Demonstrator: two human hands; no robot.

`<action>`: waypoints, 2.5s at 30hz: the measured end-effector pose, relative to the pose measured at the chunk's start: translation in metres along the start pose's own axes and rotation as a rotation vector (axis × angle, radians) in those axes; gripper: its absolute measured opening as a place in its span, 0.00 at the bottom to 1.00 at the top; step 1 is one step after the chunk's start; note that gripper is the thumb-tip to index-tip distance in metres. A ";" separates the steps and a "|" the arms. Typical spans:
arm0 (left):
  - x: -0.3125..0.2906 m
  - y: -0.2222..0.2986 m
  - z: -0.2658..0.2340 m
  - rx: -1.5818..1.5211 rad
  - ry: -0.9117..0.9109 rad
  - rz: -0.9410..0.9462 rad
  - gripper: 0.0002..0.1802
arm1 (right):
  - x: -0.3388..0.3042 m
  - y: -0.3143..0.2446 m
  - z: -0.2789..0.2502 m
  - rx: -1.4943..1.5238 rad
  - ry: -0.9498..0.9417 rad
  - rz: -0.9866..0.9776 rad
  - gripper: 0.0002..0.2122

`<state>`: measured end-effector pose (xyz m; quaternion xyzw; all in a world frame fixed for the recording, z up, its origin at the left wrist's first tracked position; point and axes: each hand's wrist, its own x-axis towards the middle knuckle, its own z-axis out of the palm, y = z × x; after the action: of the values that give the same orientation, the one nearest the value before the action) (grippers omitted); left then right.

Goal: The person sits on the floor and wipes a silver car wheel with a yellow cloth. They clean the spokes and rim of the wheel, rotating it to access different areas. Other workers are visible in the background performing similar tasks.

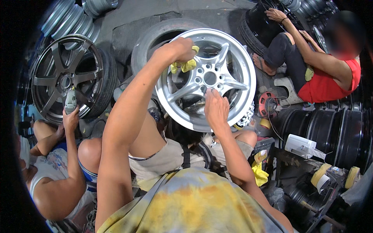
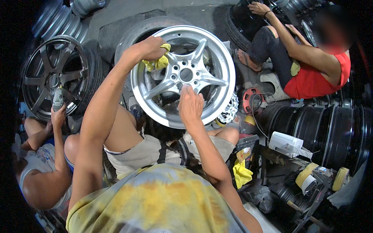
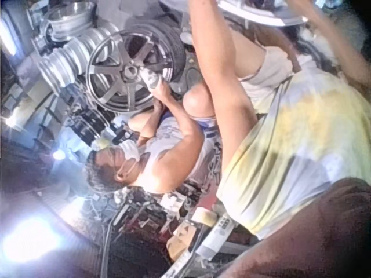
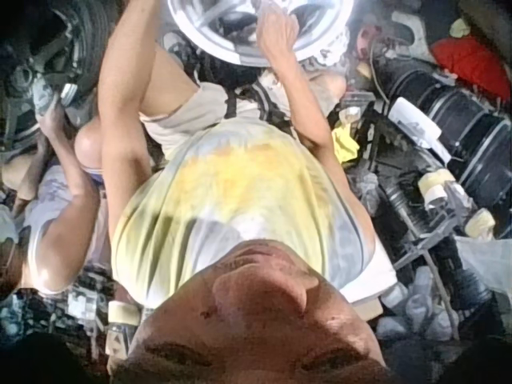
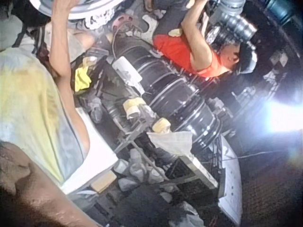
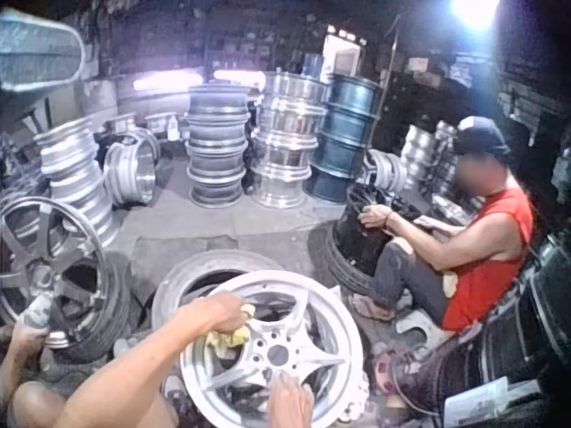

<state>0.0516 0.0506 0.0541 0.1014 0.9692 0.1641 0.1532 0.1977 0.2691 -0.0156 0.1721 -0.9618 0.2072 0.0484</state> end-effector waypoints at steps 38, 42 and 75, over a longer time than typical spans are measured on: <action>-0.032 0.100 0.123 0.162 0.112 0.489 0.09 | 0.087 0.094 -0.010 -0.049 0.232 -0.319 0.15; -0.052 0.091 0.109 0.031 -0.123 0.417 0.07 | 0.083 0.108 -0.027 -0.206 0.082 -0.539 0.13; 0.080 0.060 0.060 -0.165 0.110 0.100 0.12 | -0.046 0.138 -0.084 0.384 0.262 0.284 0.09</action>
<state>0.0058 0.1434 -0.0003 0.1273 0.9531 0.2560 0.0992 0.1939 0.4359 0.0005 0.0134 -0.9050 0.4111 0.1091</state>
